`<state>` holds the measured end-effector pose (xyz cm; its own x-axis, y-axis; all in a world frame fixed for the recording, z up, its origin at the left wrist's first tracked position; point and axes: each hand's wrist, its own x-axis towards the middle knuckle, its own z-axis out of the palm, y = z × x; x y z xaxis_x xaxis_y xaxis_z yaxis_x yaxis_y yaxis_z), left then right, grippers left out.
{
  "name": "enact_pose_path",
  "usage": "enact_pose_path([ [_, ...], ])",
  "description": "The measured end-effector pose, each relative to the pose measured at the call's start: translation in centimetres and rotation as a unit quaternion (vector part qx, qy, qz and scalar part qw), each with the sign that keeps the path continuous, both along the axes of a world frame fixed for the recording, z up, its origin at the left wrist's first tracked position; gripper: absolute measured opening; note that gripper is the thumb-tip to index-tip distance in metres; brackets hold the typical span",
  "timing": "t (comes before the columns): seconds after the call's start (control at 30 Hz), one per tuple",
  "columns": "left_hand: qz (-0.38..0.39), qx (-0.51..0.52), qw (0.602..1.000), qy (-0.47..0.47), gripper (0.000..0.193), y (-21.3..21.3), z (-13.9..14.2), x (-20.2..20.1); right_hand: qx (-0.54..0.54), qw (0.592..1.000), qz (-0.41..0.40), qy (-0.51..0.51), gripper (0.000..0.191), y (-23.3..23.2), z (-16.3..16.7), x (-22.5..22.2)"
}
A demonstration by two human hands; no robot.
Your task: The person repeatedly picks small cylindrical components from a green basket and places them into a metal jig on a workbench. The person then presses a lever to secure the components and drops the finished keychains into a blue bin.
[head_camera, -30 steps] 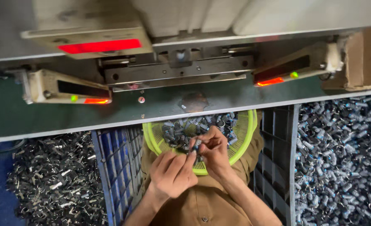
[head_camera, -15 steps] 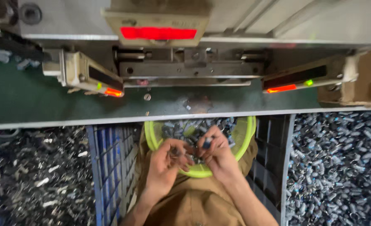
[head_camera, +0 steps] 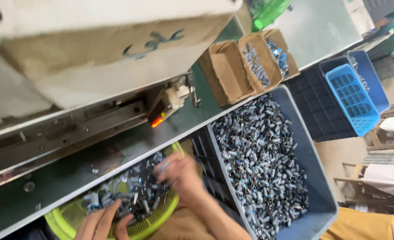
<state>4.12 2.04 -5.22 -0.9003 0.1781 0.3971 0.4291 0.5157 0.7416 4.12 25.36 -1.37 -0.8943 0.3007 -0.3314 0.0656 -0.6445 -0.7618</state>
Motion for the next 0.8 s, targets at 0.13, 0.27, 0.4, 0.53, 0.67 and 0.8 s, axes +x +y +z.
enact_pose_path([
  [0.13, -0.062, 0.01, 0.998, -0.006, 0.024, 0.1, -4.3, -0.5, 0.189, 0.951, -0.21, 0.127, 0.006, 11.1, 4.8, -3.3],
  [0.27, -0.074, 0.017, 0.997, -0.005, 0.03, 0.7, -7.0, -1.1, 0.212, 0.9, -0.307, 0.226, 0.003, 20.7, 8.6, -5.6],
  [0.4, -0.125, -0.07, 0.989, 0.021, 0.034, 2.1, -6.6, -2.5, 0.048, 0.931, -0.218, 0.289, 0.016, 23.6, 9.8, -5.8],
  [0.53, -0.1, -0.013, 0.992, -0.08, 0.022, 1.8, -3.0, -2.1, 0.226, 0.908, -0.277, 0.217, 0.018, 21.5, 10.7, -6.2],
  [0.67, -0.039, 0.118, 0.968, -0.218, 0.012, 0.3, 3.5, -0.6, 0.467, 0.81, -0.306, 0.179, 0.031, 14.5, 10.6, -4.5],
  [0.8, -0.061, 0.157, 0.948, -0.27, 0.012, 0.2, 7.0, -1.8, 0.583, 0.779, -0.126, 0.192, 0.009, 2.5, 6.4, -0.8],
])
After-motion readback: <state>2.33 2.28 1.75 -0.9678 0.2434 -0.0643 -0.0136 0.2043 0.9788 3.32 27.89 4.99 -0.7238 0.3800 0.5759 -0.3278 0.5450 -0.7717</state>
